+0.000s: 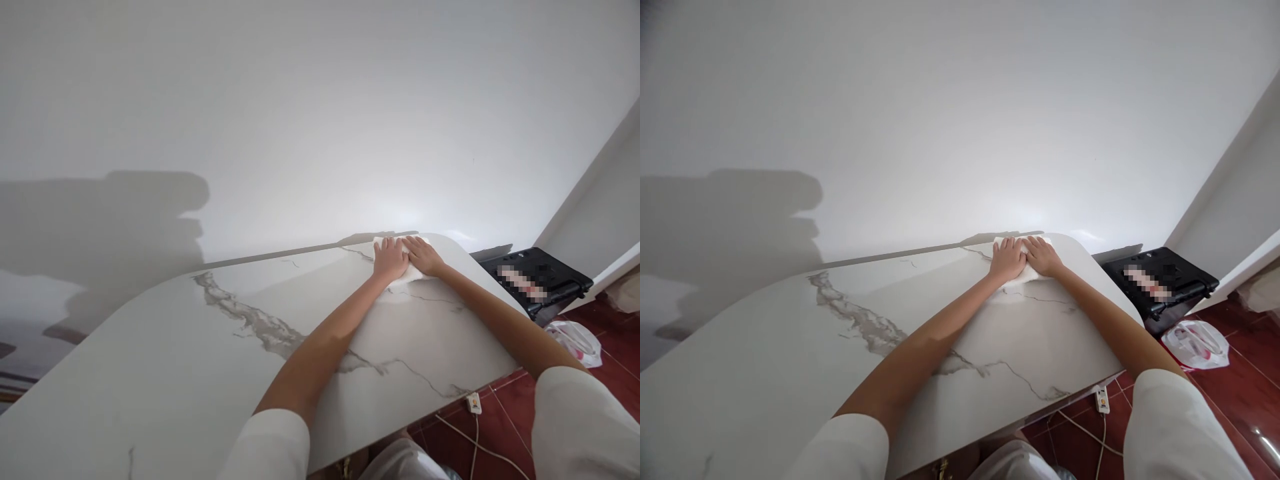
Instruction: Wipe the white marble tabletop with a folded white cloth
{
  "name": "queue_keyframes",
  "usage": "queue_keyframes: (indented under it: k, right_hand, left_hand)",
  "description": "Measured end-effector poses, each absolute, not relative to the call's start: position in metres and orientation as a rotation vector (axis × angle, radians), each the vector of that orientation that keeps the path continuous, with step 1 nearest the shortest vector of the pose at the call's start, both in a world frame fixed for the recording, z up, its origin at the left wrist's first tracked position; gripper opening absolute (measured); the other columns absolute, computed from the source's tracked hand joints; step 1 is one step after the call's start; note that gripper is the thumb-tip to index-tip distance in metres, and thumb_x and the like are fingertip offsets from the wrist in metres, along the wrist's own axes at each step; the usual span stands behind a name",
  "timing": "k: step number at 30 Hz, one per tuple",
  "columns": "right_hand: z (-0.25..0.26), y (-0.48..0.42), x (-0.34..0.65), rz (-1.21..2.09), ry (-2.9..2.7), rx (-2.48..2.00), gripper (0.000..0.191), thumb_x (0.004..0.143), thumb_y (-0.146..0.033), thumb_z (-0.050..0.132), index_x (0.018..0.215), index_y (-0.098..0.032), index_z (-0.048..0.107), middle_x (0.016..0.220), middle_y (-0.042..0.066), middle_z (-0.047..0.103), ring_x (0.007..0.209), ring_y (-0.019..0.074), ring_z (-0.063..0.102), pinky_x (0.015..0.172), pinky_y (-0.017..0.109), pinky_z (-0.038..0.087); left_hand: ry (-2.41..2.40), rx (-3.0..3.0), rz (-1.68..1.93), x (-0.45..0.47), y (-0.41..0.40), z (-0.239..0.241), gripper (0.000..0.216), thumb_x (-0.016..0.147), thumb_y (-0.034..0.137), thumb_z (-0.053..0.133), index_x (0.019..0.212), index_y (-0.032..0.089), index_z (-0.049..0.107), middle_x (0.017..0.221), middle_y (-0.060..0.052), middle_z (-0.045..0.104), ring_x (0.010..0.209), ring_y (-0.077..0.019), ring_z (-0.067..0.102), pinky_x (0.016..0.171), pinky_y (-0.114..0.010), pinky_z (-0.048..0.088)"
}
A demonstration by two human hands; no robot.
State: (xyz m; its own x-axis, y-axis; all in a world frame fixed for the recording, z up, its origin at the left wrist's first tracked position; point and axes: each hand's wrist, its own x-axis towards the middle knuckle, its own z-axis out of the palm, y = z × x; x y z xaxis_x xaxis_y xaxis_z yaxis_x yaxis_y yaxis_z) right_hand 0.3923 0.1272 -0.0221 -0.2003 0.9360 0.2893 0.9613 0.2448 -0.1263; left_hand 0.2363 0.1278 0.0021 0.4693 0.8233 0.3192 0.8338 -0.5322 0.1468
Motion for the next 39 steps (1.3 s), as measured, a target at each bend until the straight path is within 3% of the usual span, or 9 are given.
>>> queue_keyframes:
  k: [6, 26, 39]
  right_hand:
    - [-0.021, 0.062, 0.383, -0.150, -2.185, -1.811, 0.055, 0.101, -0.032, 0.027, 0.153, -0.019, 0.037, 0.159, 0.010, 0.038, 0.147, 0.0307, 0.031, 0.114, 0.050, 0.035]
    - [-0.020, -0.099, 0.351, -0.176, -2.212, -1.797, 0.057, 0.101, -0.032, 0.027, 0.154, -0.015, 0.036, 0.159, 0.010, 0.036, 0.150, 0.0317, 0.025, 0.115, 0.051, 0.034]
    - [-0.035, -0.088, 0.441, -0.189, -2.210, -1.729, 0.058, 0.097, -0.027, 0.033, 0.154, -0.017, 0.036, 0.157, 0.011, 0.041, 0.148, 0.0266, 0.030, 0.118, 0.055, 0.033]
  left_hand:
    - [-1.457, -2.710, -0.535, 0.229, 0.075, 0.004, 0.045, 0.097, 0.026, 0.034, 0.140, 0.018, 0.045, 0.142, -0.015, 0.050, 0.136, -0.0293, 0.039, 0.115, -0.055, 0.028]
    - [-1.389, -2.800, -0.439, 0.195, -0.069, 0.006, 0.053, 0.097, 0.026, 0.033, 0.147, 0.011, 0.038, 0.154, -0.018, 0.040, 0.144, -0.0335, 0.032, 0.118, -0.059, 0.025]
    - [-1.281, -2.896, -0.518, 0.265, -0.065, 0.008, 0.057, 0.095, 0.029, 0.037, 0.146, 0.003, 0.039, 0.151, -0.023, 0.042, 0.142, -0.0360, 0.033, 0.116, -0.063, 0.024]
